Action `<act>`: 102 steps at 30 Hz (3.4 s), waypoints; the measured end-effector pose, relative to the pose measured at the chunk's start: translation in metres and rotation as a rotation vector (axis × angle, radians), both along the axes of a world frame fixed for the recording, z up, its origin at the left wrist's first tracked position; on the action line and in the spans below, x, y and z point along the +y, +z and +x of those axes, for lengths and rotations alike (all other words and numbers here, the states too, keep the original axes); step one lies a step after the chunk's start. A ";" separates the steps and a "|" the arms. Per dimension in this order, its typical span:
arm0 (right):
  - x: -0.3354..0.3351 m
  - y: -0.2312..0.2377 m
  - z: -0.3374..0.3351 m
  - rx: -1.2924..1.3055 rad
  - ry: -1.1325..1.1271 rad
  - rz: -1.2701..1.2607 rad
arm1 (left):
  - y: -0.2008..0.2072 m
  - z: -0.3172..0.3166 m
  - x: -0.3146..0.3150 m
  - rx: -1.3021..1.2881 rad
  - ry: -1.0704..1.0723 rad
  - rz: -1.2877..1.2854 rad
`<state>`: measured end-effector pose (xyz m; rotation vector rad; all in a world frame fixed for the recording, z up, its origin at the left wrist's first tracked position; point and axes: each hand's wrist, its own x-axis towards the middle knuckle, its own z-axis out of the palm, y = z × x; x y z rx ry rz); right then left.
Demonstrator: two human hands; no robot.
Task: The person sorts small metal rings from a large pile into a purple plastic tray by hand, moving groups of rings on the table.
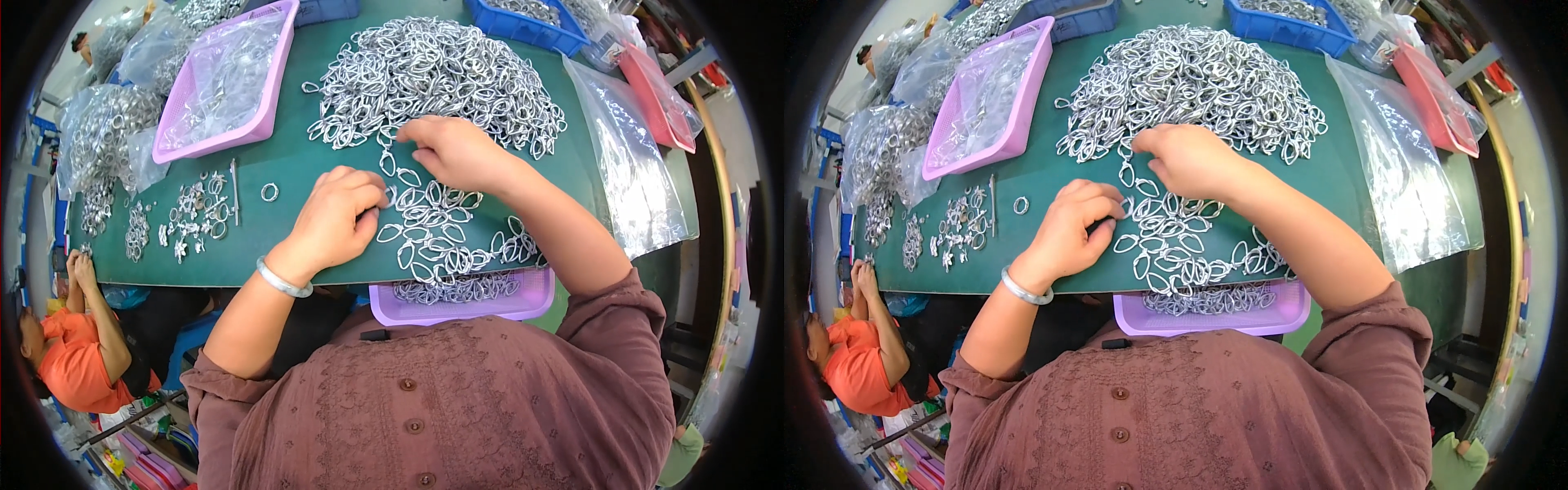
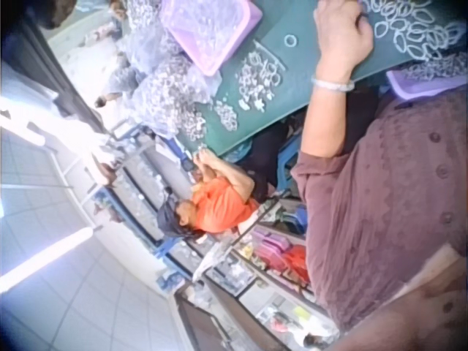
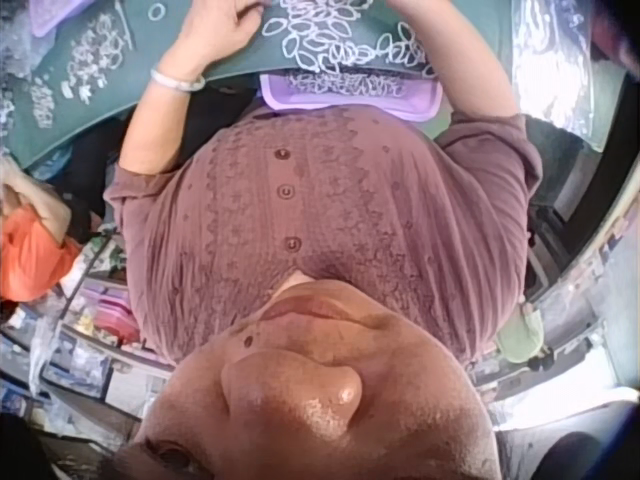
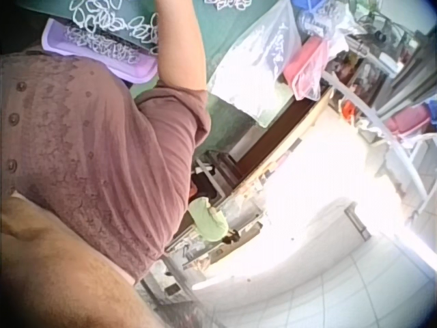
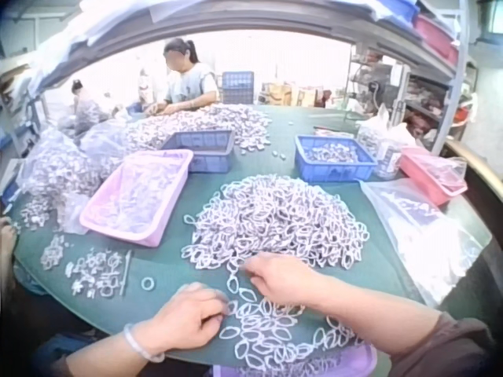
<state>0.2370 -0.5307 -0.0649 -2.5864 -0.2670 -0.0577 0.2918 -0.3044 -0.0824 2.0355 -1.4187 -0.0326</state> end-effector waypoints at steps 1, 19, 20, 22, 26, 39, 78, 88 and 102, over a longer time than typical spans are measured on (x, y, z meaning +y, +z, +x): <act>0.005 -0.003 0.002 -0.015 0.009 -0.005 | 0.001 0.001 0.000 0.044 -0.072 0.010; 0.004 0.015 -0.005 0.269 0.011 -0.249 | -0.001 0.004 -0.010 -0.056 -0.041 0.092; -0.001 0.015 -0.009 0.270 0.071 -0.233 | -0.002 0.003 -0.007 -0.057 -0.043 0.091; -0.012 0.014 -0.015 0.243 0.134 -0.182 | -0.006 0.000 -0.004 0.142 -0.104 -0.009; -0.017 0.006 -0.016 -0.139 -0.069 -0.182 | 0.000 -0.006 -0.017 -0.036 0.014 0.012; -0.029 0.005 -0.033 -0.024 0.048 -0.156 | -0.008 -0.013 -0.026 -0.014 0.017 -0.061; -0.054 -0.011 -0.082 -0.166 -0.072 -0.114 | 0.005 -0.031 -0.044 0.256 -0.395 0.001; -0.057 -0.012 -0.084 -0.077 -0.318 -0.173 | 0.010 -0.025 -0.077 0.009 -0.143 0.079; -0.061 -0.017 -0.053 -0.418 -0.258 -0.363 | 0.001 -0.005 -0.105 -0.297 -0.015 0.044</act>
